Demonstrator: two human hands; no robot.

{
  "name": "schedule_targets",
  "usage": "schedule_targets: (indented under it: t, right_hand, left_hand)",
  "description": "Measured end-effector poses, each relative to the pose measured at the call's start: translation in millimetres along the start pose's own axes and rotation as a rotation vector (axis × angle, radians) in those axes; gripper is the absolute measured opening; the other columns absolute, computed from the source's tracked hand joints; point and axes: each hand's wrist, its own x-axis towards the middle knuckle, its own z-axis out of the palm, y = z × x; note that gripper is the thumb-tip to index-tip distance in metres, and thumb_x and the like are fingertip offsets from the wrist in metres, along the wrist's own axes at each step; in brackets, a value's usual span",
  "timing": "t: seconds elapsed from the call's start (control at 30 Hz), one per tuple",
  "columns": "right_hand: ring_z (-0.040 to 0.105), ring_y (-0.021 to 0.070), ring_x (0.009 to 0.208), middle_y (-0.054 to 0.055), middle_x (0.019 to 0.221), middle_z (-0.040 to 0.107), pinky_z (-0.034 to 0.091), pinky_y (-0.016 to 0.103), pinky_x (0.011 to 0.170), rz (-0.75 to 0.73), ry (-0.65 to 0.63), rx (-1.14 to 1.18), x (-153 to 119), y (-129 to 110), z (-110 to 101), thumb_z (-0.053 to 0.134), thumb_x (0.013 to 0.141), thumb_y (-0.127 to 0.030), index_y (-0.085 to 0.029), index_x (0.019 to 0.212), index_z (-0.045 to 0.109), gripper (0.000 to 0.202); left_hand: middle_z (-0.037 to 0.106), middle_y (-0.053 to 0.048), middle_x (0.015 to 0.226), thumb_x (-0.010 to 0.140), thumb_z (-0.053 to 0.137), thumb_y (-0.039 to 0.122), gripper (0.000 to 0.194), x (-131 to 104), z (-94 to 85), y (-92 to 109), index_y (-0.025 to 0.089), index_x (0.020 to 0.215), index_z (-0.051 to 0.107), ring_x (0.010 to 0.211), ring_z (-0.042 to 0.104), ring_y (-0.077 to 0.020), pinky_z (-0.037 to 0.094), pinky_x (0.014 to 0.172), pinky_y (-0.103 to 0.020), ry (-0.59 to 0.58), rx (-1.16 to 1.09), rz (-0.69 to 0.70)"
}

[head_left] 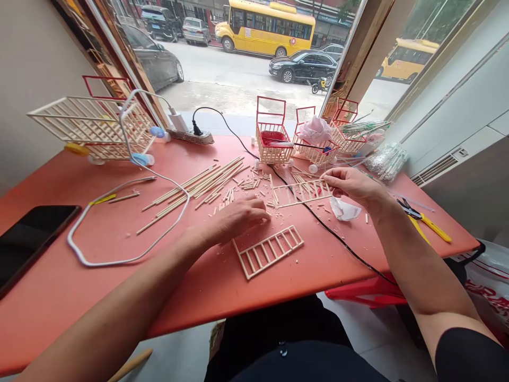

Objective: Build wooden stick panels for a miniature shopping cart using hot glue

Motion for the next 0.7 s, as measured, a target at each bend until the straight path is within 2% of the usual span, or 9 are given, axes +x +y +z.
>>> schedule_targets:
  t: [0.1,0.13,0.2,0.3,0.37,0.47,0.7]
  right_hand:
    - [0.048,0.0065,0.055,-0.001,0.068,0.059,0.040,0.022,0.049,0.007,0.009,0.069,13,1,12,0.090,0.079,-0.042,-0.016,0.080,0.068,0.034]
    - [0.048,0.0065,0.055,-0.002,0.067,0.059,0.041,0.022,0.050,0.010,0.018,0.090,16,0,16,0.090,0.080,-0.041,-0.016,0.080,0.068,0.033]
    - [0.049,0.0069,0.054,-0.002,0.066,0.058,0.044,0.022,0.050,0.012,0.039,0.126,22,-2,21,0.089,0.081,-0.039,-0.016,0.084,0.069,0.031]
    - [0.049,0.0076,0.055,-0.002,0.066,0.059,0.045,0.023,0.050,0.008,0.062,0.155,28,-4,26,0.088,0.083,-0.038,-0.017,0.086,0.069,0.028]
    - [0.050,0.0079,0.056,-0.001,0.067,0.060,0.046,0.023,0.052,0.008,0.053,0.160,28,-4,28,0.087,0.084,-0.038,-0.017,0.086,0.069,0.027]
    - [0.051,0.0083,0.058,-0.001,0.070,0.060,0.048,0.023,0.054,0.001,0.014,0.148,25,-2,30,0.088,0.083,-0.041,-0.018,0.086,0.070,0.030]
    - [0.051,0.0092,0.059,0.001,0.072,0.060,0.048,0.026,0.053,-0.029,-0.021,0.118,18,2,30,0.087,0.082,-0.049,-0.018,0.083,0.068,0.036]
  left_hand:
    - [0.072,-0.012,0.120,0.105,0.053,0.019,0.026,-1,2.2,0,0.020,0.118,0.076,0.114,0.060,-0.0268,0.049,0.101,-0.042,0.081,0.072,-0.047]
    - [0.072,-0.013,0.121,0.105,0.053,0.019,0.027,-2,1.9,0,0.020,0.121,0.074,0.115,0.060,-0.0274,0.049,0.100,-0.043,0.102,0.091,-0.070]
    - [0.074,-0.012,0.111,0.106,0.052,0.021,0.024,-4,0.9,6,0.018,0.115,0.074,0.104,0.062,-0.0264,0.050,0.093,-0.041,0.110,0.098,-0.110]
    - [0.072,-0.007,0.086,0.105,0.056,0.029,0.024,-5,2.1,26,0.018,0.090,0.071,0.086,0.061,-0.0228,0.048,0.080,-0.035,-0.012,0.066,-0.111]
    - [0.071,-0.005,0.084,0.102,0.063,0.033,0.022,-5,5.7,40,0.019,0.084,0.066,0.087,0.061,-0.0239,0.046,0.073,-0.034,-0.099,0.089,-0.144]
    - [0.070,-0.005,0.085,0.098,0.068,0.027,0.017,-6,12.2,54,0.020,0.083,0.063,0.086,0.061,-0.0244,0.040,0.064,-0.033,-0.145,0.178,-0.229]
    - [0.068,-0.005,0.083,0.096,0.063,0.022,0.020,-8,17.2,58,0.022,0.077,0.057,0.086,0.061,-0.0239,0.045,0.069,-0.034,-0.091,0.120,-0.288]
